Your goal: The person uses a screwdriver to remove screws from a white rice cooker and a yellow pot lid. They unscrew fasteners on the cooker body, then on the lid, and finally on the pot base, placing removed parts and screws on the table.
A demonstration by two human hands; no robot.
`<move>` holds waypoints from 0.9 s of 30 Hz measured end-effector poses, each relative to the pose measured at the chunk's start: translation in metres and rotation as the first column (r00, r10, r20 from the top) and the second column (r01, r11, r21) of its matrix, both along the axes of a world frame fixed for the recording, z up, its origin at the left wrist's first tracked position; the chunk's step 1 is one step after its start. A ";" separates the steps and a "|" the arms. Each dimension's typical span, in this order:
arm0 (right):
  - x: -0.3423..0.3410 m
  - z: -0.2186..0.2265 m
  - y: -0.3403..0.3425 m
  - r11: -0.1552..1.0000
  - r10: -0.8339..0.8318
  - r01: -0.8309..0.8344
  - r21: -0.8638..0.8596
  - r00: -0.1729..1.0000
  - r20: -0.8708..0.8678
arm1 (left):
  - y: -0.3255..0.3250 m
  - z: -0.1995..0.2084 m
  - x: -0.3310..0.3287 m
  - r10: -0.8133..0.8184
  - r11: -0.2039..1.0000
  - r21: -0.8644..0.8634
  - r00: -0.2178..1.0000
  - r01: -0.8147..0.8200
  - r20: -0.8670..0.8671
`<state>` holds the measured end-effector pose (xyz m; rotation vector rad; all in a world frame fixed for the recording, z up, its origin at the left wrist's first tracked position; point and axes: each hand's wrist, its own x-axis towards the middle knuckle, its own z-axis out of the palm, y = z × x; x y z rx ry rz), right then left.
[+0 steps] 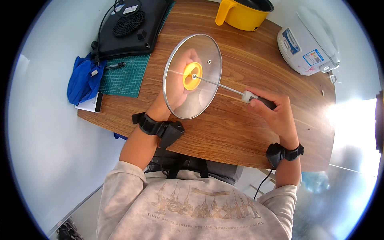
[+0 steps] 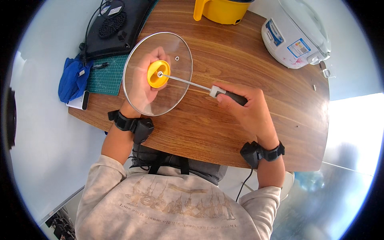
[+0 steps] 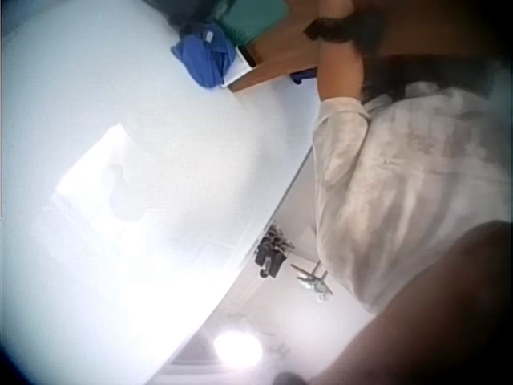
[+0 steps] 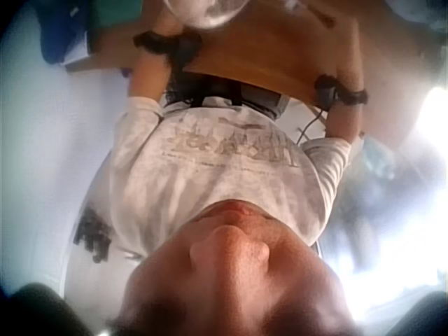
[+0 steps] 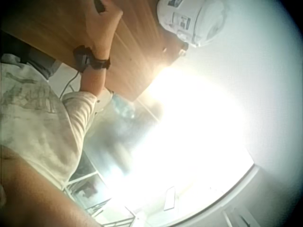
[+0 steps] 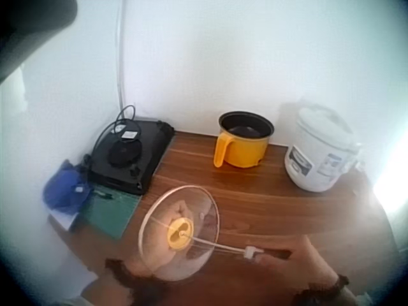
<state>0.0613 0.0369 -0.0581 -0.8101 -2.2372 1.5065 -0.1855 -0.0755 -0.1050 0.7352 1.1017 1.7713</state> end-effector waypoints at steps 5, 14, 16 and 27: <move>0.003 0.008 0.003 0.980 0.036 -0.026 0.195 0.998 -0.047 | -0.002 -0.001 -0.001 -0.111 0.994 -0.033 0.991 0.108 -0.075; -0.001 0.007 -0.001 0.808 0.022 0.024 0.588 0.997 -0.072 | -0.002 -0.002 -0.002 -0.035 0.993 -0.115 0.994 0.024 -0.100; -0.002 0.007 -0.001 0.784 0.023 0.032 0.620 0.997 -0.080 | -0.003 0.003 -0.004 -0.070 0.992 -0.110 0.996 0.064 -0.053; -0.001 0.003 -0.004 0.993 -0.121 0.121 -0.003 0.986 -0.118 | 0.000 -0.005 -0.007 -0.056 0.998 -0.006 0.987 0.057 0.148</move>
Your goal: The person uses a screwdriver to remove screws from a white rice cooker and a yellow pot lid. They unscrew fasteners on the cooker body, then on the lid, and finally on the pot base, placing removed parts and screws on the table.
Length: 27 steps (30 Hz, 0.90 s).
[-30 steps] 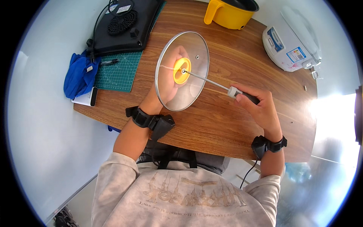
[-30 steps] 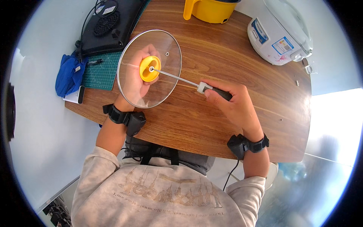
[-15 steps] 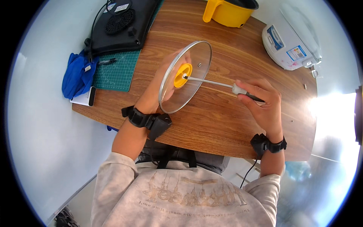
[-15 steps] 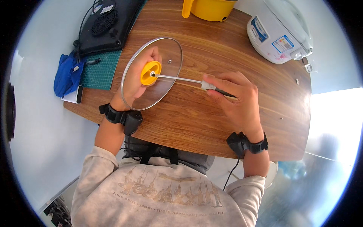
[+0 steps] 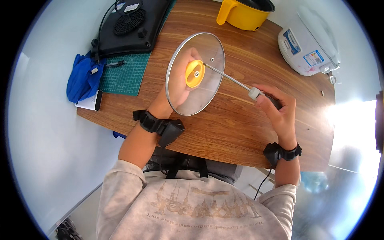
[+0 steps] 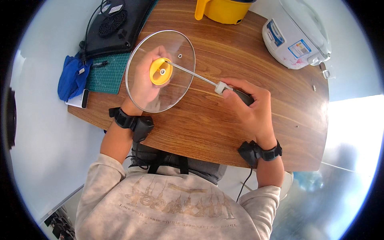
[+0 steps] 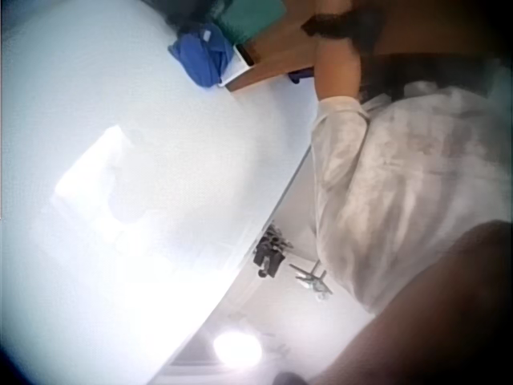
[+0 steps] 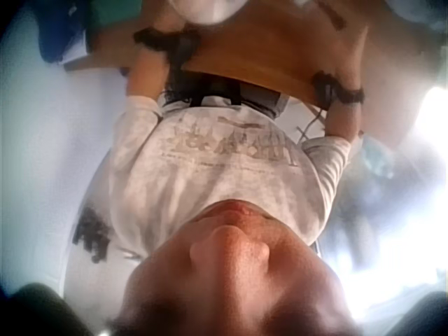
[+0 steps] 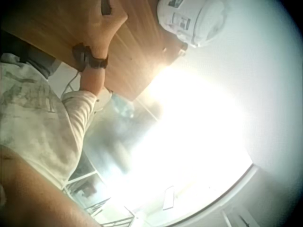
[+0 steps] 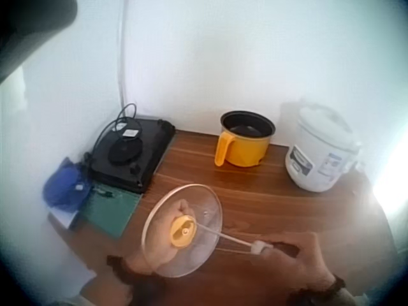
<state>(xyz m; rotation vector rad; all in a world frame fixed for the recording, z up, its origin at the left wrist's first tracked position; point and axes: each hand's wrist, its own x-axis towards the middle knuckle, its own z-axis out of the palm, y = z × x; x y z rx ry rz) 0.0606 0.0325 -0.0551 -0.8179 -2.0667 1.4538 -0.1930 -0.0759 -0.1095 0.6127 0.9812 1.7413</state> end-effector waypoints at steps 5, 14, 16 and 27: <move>0.001 -0.004 0.004 0.999 0.021 -0.021 -0.033 1.000 0.010 | 0.000 0.005 0.006 0.132 0.991 -0.005 0.980 -0.134 -0.146; 0.000 0.001 0.002 0.994 0.045 -0.037 -0.102 0.996 0.081 | -0.001 0.013 0.009 0.111 0.993 -0.035 0.993 -0.112 -0.025; 0.000 0.001 0.002 0.993 0.055 -0.045 -0.108 0.994 0.091 | 0.001 0.014 0.010 0.134 0.990 -0.041 0.990 -0.136 -0.041; -0.001 -0.009 0.002 0.998 0.057 -0.057 0.000 0.997 0.048 | -0.001 0.014 0.010 0.121 0.991 -0.044 0.990 -0.124 -0.069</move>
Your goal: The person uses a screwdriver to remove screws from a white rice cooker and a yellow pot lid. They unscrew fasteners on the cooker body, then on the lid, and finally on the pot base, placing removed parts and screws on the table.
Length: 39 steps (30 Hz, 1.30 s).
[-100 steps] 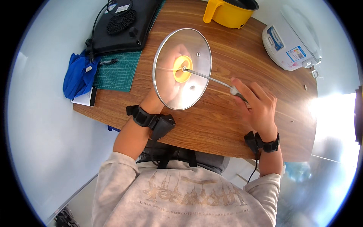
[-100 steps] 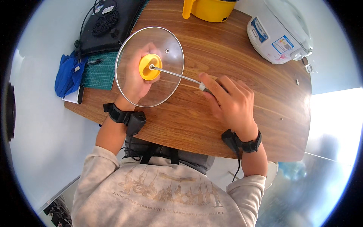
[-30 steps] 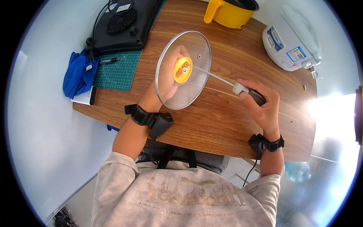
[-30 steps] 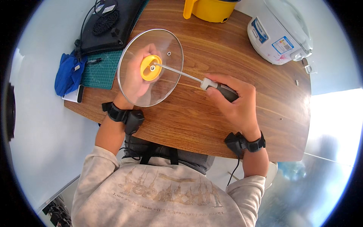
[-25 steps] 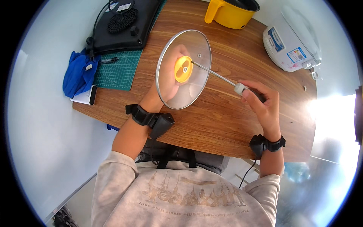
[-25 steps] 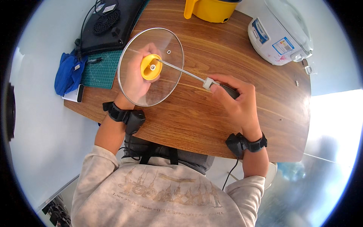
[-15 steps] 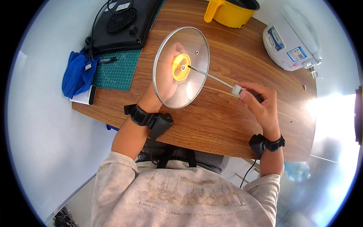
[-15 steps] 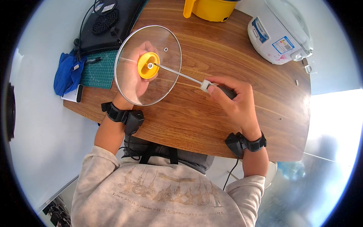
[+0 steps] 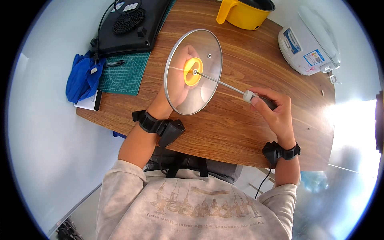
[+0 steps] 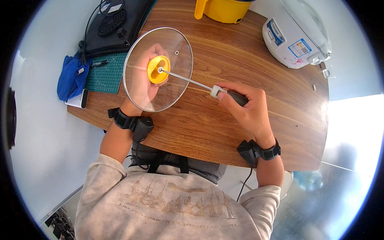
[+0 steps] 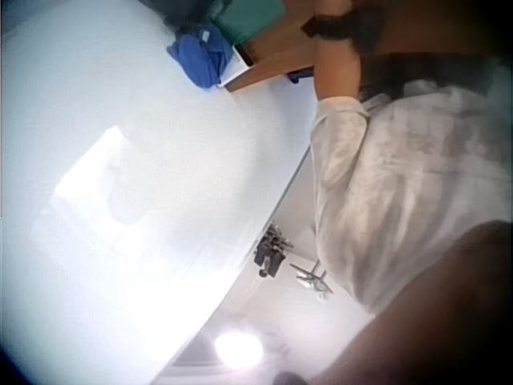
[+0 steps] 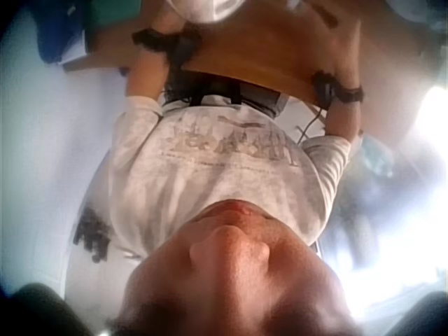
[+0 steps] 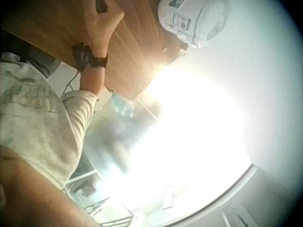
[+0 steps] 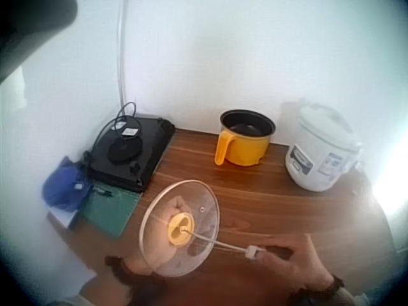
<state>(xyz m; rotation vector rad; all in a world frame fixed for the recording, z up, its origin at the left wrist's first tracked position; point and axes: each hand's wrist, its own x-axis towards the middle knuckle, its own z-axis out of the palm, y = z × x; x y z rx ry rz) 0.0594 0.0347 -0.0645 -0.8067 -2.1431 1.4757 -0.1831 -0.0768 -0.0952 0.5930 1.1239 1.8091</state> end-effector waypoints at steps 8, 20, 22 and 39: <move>-0.001 0.002 -0.002 0.991 0.003 -0.004 0.133 1.000 0.006 | 0.000 -0.008 -0.006 -0.049 0.998 0.031 0.999 0.049 0.012; 0.000 0.002 0.000 0.996 0.013 -0.012 0.086 1.000 -0.007 | 0.000 -0.005 -0.004 -0.039 0.999 0.029 0.999 0.038 0.015; 0.000 0.002 0.000 0.997 0.012 -0.011 0.075 1.000 -0.008 | 0.000 -0.007 -0.006 -0.070 0.997 0.032 0.997 0.069 0.017; -0.002 0.013 -0.003 0.913 0.025 -0.048 0.406 0.998 0.062 | 0.001 -0.016 -0.004 -0.090 0.995 0.018 0.983 0.094 -0.163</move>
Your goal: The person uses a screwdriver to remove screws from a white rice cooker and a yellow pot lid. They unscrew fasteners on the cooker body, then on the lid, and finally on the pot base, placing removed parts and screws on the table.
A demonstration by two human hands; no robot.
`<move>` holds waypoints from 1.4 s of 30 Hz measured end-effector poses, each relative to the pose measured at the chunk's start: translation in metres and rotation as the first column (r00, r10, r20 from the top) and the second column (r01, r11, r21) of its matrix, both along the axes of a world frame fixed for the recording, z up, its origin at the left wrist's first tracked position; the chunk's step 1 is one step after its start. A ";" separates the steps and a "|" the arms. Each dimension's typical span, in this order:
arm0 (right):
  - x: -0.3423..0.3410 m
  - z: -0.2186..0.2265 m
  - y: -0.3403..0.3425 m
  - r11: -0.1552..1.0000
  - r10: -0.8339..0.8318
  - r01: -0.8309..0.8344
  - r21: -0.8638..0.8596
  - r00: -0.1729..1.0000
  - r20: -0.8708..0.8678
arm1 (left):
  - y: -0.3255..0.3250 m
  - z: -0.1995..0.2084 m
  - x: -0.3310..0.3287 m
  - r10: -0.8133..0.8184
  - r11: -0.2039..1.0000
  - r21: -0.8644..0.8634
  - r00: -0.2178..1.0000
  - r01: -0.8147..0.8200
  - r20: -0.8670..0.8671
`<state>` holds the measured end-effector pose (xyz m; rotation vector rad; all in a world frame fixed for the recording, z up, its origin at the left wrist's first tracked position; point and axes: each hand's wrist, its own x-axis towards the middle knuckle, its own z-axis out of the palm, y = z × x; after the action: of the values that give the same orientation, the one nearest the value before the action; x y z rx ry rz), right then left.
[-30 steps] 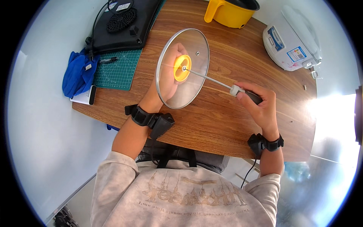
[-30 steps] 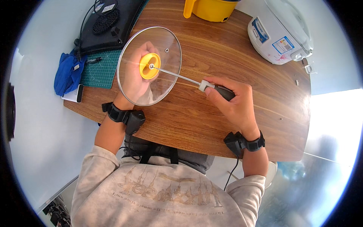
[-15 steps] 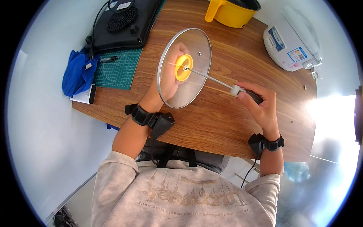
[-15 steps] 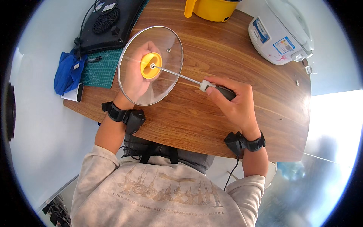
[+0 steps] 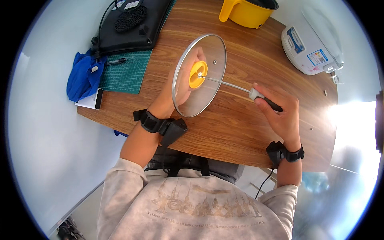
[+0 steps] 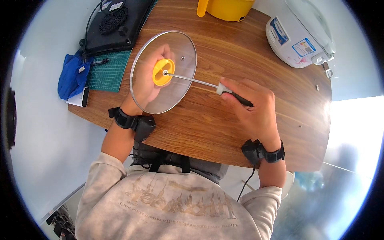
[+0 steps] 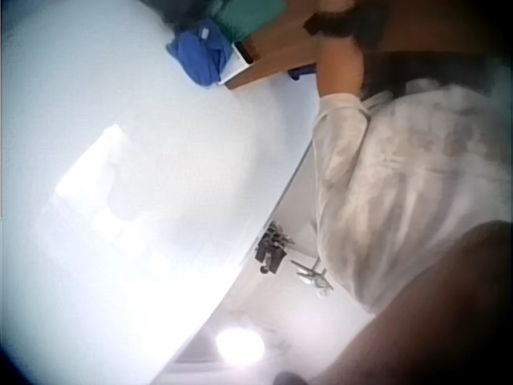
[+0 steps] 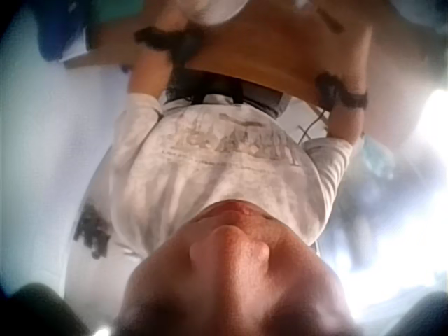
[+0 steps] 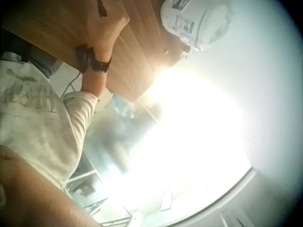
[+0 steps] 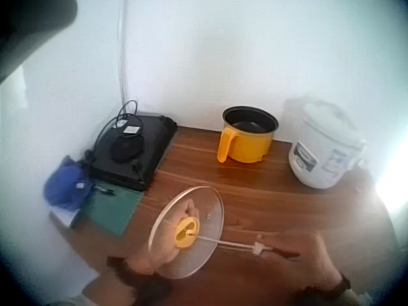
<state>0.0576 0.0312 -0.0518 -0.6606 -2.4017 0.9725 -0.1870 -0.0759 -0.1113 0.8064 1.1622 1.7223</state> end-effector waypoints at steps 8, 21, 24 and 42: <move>0.000 -0.007 0.007 0.734 0.107 0.023 0.679 0.983 -0.149 | -0.002 0.006 0.001 -0.055 0.997 -0.062 0.998 0.053 -0.018; 0.005 -0.004 -0.002 0.995 0.044 -0.053 -0.088 0.994 -0.100 | -0.004 0.007 -0.011 -0.097 0.995 -0.008 0.965 0.101 0.244; 0.004 0.002 -0.003 0.914 0.038 -0.052 -0.403 0.998 -0.043 | -0.004 0.014 -0.009 -0.001 1.000 -0.001 0.971 0.002 0.241; -0.002 -0.013 0.003 0.683 0.001 -0.038 -0.729 0.999 -0.051 | -0.002 0.010 -0.004 0.133 0.991 -0.004 0.989 -0.133 0.060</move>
<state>0.0560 0.0344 -0.0652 -0.8554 -1.9071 1.9725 -0.1912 -0.0781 -0.1011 0.6849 1.1985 1.8426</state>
